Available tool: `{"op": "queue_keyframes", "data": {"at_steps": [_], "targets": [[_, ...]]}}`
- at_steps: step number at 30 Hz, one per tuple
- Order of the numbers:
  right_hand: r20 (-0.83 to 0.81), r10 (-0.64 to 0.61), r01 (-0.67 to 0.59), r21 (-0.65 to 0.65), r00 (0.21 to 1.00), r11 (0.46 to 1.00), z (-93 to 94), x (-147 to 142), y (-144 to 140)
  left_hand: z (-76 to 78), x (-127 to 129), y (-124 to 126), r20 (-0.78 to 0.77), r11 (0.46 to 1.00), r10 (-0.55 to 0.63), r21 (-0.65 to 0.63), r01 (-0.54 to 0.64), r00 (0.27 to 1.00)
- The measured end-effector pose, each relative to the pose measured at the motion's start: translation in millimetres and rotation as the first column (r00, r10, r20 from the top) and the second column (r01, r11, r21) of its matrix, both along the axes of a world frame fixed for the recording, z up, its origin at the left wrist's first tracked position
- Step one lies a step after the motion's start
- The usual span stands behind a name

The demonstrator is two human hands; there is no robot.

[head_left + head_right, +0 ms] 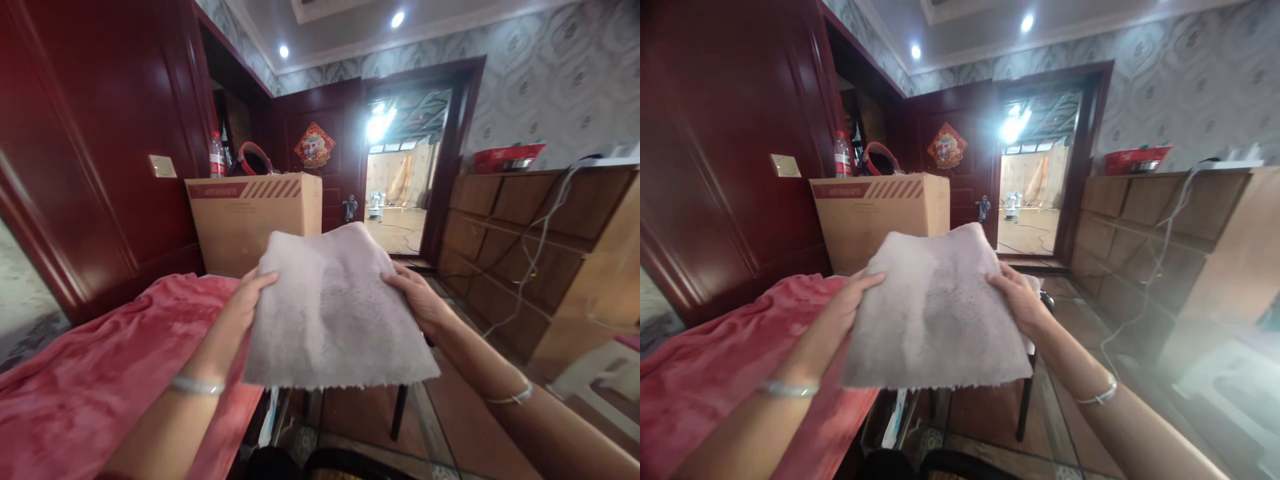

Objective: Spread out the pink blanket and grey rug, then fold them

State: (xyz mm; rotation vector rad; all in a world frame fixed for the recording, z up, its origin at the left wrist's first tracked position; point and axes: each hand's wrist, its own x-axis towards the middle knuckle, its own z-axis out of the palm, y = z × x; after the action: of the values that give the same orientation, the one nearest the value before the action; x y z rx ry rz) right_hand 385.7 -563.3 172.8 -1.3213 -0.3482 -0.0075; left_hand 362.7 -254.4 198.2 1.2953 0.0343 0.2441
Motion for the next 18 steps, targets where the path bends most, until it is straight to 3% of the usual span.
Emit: {"op": "queue_keyframes", "data": {"at_steps": [2,4,8,12,16,18], "targets": [[0.041,-0.104,0.106,-0.062,0.994,0.992,3.4,11,-28,3.1,44,-27,0.02,0.994,-0.108,0.039,0.107,0.994],[0.076,-0.189,0.196,-0.089,0.979,0.977,2.4,24,-47,-0.4,79,-50,-0.005,0.989,-0.136,0.058,0.136,0.991],[0.004,-0.365,0.364,-0.079,0.931,0.928,-15.1,48,-70,-20.7,124,-81,-0.068,0.987,-0.136,0.08,0.141,0.988],[-0.133,-0.501,0.48,-0.159,0.855,0.862,-40.5,64,-79,-35.1,135,-90,-0.059,0.983,-0.146,0.102,0.152,0.988],[0.017,-0.468,0.464,-0.165,0.884,0.87,-53.6,73,-85,-29.8,134,-88,-0.051,0.971,-0.183,0.15,0.189,0.982],[0.1,-0.503,0.513,-0.211,0.858,0.832,-55.3,79,-91,-24.7,132,-88,-0.029,0.965,-0.184,0.187,0.187,0.982]]}}
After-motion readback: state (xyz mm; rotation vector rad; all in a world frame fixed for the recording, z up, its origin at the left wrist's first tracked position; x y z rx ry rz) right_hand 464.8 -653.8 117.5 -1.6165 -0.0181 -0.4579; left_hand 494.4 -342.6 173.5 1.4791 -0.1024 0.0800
